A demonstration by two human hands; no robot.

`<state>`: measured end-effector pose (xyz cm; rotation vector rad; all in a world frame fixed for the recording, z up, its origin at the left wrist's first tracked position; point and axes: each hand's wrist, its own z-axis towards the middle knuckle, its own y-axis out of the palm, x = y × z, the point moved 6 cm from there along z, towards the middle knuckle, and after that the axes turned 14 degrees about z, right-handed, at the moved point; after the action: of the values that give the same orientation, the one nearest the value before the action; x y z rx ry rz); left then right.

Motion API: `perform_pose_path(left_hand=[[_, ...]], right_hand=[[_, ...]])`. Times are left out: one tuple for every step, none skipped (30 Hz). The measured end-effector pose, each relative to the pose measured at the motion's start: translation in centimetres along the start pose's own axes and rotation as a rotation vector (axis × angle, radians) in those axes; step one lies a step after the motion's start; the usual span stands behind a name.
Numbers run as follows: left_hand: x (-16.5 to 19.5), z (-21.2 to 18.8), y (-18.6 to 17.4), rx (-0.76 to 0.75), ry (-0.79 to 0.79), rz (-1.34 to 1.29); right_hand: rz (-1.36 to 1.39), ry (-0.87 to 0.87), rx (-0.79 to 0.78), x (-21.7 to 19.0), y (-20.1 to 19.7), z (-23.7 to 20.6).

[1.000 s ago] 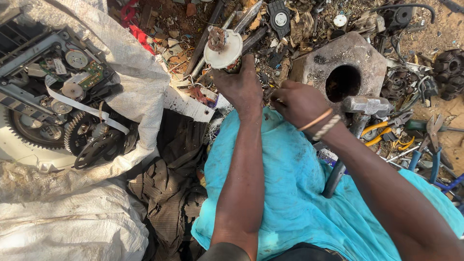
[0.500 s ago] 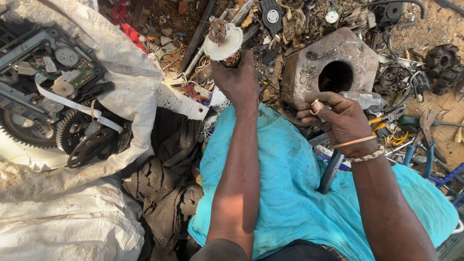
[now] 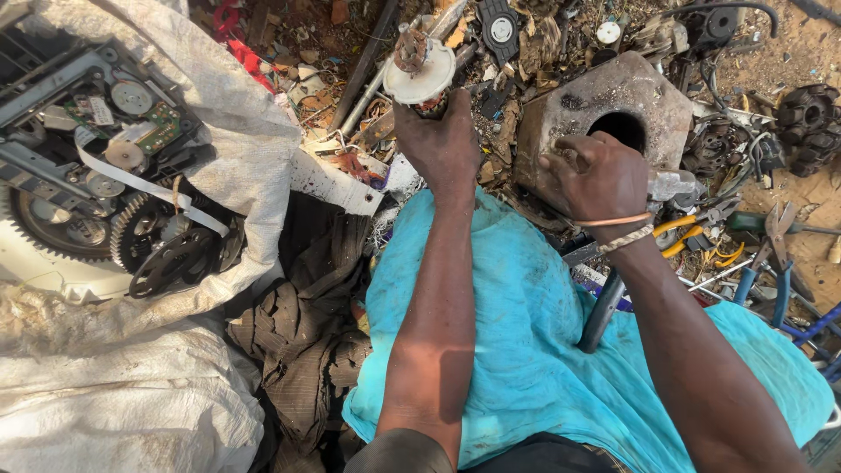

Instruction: The person sits on the ground and dismantles scrap electronics. They pry a green circuit board and small parts off a metal panel using a screwdriver, place removed parts aside, and use a hammer on components against a heavy metal block, sorting pieces into a bowl of scrap.

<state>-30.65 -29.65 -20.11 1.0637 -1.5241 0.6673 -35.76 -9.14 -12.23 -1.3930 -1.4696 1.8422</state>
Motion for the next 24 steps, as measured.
perform_pose_path(left_hand=[[0.0,0.0,-0.1,0.006,-0.018,-0.007],[0.3,0.1,-0.2,0.006,-0.006,0.064],[0.7,0.1,-0.3,0.016,0.011,0.135],[1.2,0.2,-0.6,0.037,0.027,0.212],[1.6,0.2,-0.7,0.053,0.012,0.233],[2.0,0.2,-0.8,0.065,-0.005,0.253],[2.3,0.3,-0.9,0.060,-0.025,0.288],[2.6,0.2,-0.9,0.050,-0.044,0.314],[2.9,0.3,-0.8,0.035,-0.065,0.337],[3.1,0.4,-0.9,0.041,-0.088,0.356],[3.1,0.4,-1.0,0.043,-0.117,0.377],[3.0,0.3,-1.1,0.035,-0.152,0.395],[3.0,0.3,-1.1,0.027,-0.162,0.383],[2.9,0.3,-1.0,0.019,-0.169,0.366],[2.8,0.2,-1.0,0.009,-0.177,0.350],[2.8,0.1,-1.1,0.027,-0.163,0.364],[2.7,0.0,-1.2,0.037,-0.156,0.382],[2.8,-0.2,-1.2,0.045,-0.150,0.400],[3.0,-0.4,-1.2,0.042,-0.114,0.377],[3.4,-0.6,-1.2,0.043,-0.075,0.354],[3.8,-0.6,-1.2,0.044,-0.029,0.327],[4.5,-0.6,-1.2,0.040,0.049,0.337],[5.2,-0.8,-1.2,0.040,0.125,0.346],[5.9,-0.8,-1.3,0.044,0.200,0.354]], right_hand=[[0.000,-0.013,0.002,0.1,0.2,0.4],[0.001,-0.033,0.005,0.1,0.3,0.7],[0.008,-0.065,0.007,0.1,0.4,1.0],[0.045,-0.046,-0.005,0.4,0.4,1.1],[0.083,-0.023,-0.023,0.6,0.3,1.0],[0.147,0.018,-0.018,1.0,0.0,0.7],[0.208,0.056,-0.009,1.2,-0.3,0.2],[0.368,0.162,-0.010,1.7,-0.6,-0.4],[0.523,0.269,-0.014,2.1,-0.8,-1.2],[0.610,0.428,-0.048,2.5,-0.7,-2.3],[0.691,0.596,-0.086,2.6,-0.5,-3.5],[0.621,0.510,-0.210,1.5,-0.7,-4.0],[0.547,0.424,-0.327,0.2,-0.9,-4.3],[0.468,0.333,-0.437,-1.0,-1.1,-4.3],[0.447,0.264,-0.447,-2.2,-1.7,-3.8],[0.427,0.204,-0.461,-3.4,-2.3,-3.3],[0.407,0.155,-0.474,-4.6,-3.0,-2.9],[0.527,0.236,-0.242,-4.8,-4.9,-2.3],[0.640,0.312,-0.007,-4.8,-6.8,-1.9],[0.769,0.289,0.029,-5.5,-7.9,-1.4],[0.899,0.256,0.070,-6.1,-8.8,-0.8],[1.028,0.218,0.113,-6.5,-9.6,-0.5],[0.983,0.250,0.045,-6.5,-9.4,-0.5],[0.938,0.280,-0.025,-6.4,-8.8,-0.9]])
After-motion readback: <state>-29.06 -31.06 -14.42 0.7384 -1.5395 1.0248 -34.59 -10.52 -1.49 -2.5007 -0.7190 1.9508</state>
